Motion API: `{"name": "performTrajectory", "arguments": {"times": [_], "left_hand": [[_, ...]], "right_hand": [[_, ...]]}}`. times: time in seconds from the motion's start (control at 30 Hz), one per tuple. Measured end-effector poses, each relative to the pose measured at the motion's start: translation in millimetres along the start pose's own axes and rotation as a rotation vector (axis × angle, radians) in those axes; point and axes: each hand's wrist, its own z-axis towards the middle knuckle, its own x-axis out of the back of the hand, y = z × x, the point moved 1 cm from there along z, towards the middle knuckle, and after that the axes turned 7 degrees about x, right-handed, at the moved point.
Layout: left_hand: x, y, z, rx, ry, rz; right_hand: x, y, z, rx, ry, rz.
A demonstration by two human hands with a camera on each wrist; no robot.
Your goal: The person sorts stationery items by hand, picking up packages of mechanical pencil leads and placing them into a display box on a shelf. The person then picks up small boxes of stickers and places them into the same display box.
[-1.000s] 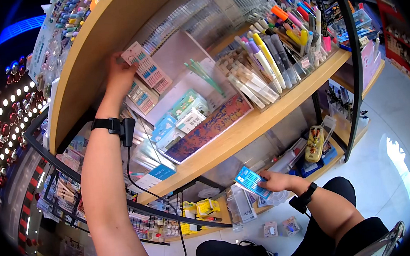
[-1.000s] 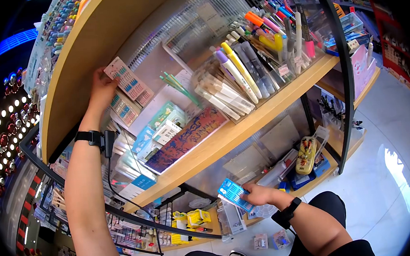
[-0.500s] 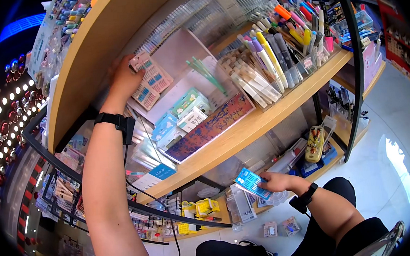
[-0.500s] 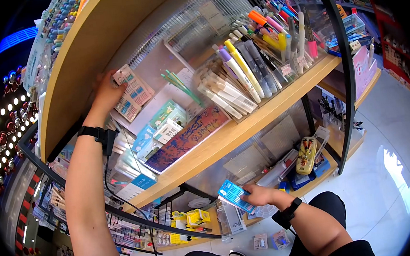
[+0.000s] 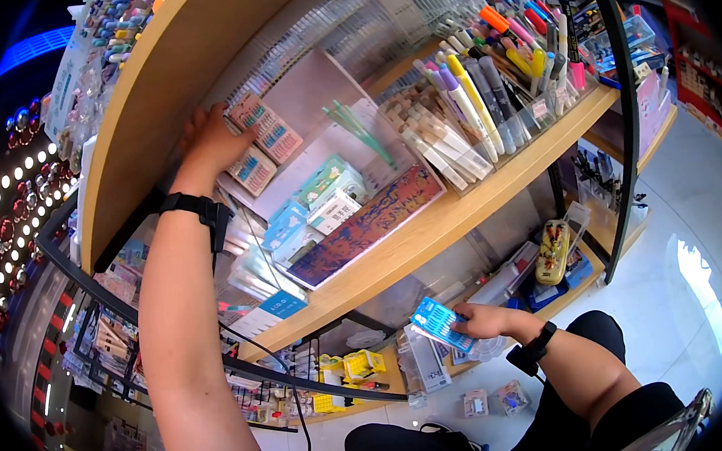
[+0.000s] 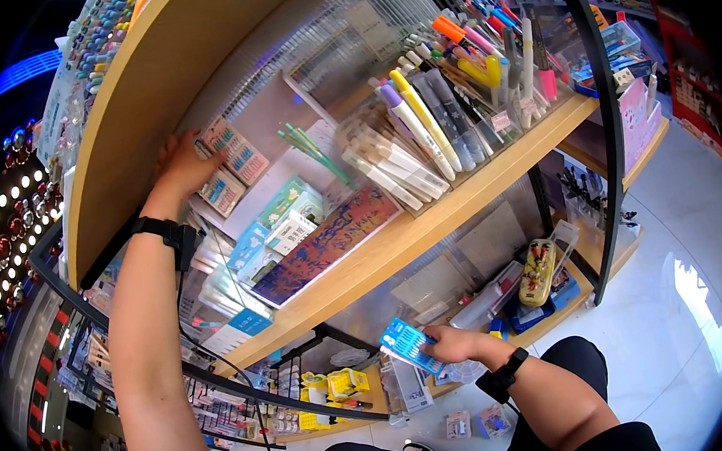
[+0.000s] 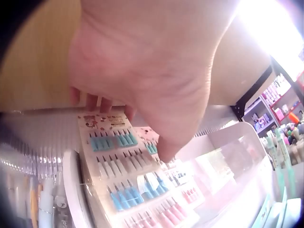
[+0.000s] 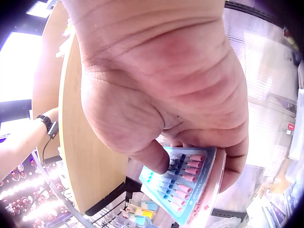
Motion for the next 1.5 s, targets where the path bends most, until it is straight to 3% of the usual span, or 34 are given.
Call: {"name": "performTrajectory", "arguments": {"times": [0.17,0.5,0.57,0.77,1.0,1.07,1.17,1.5], "left_hand": [[-4,-12,10,-0.096,-0.231,-0.128],[-15,-21,24,-0.192,-0.265,-0.14],[-23,-19,30,-0.029,-0.273,-0.234],[-34,-18,38,0.019,-0.347,-0.224],[-32,-15,40,-0.042,-0.334,-0.154],[-37,-12,44,0.007,-0.223,-0.236],[-35,-6,46,-0.107,-0.178,-0.28],[-28,-1,42,-0.154,-0.093,-0.152]], "right_hand": [[-1,5,2,0.018,0.002,0.003],[-4,6,5,-0.003,-0.003,-0.009],[-4,8,6,0.007,-0.011,-0.01],[-4,9,6,0.027,-0.015,0.017],[-1,3,4,0.02,-0.001,0.009],[-2,4,5,0.024,-0.003,0.001],[-5,7,7,0.024,-0.006,-0.017],[-4,5,6,0.045,0.029,-0.055]]}}
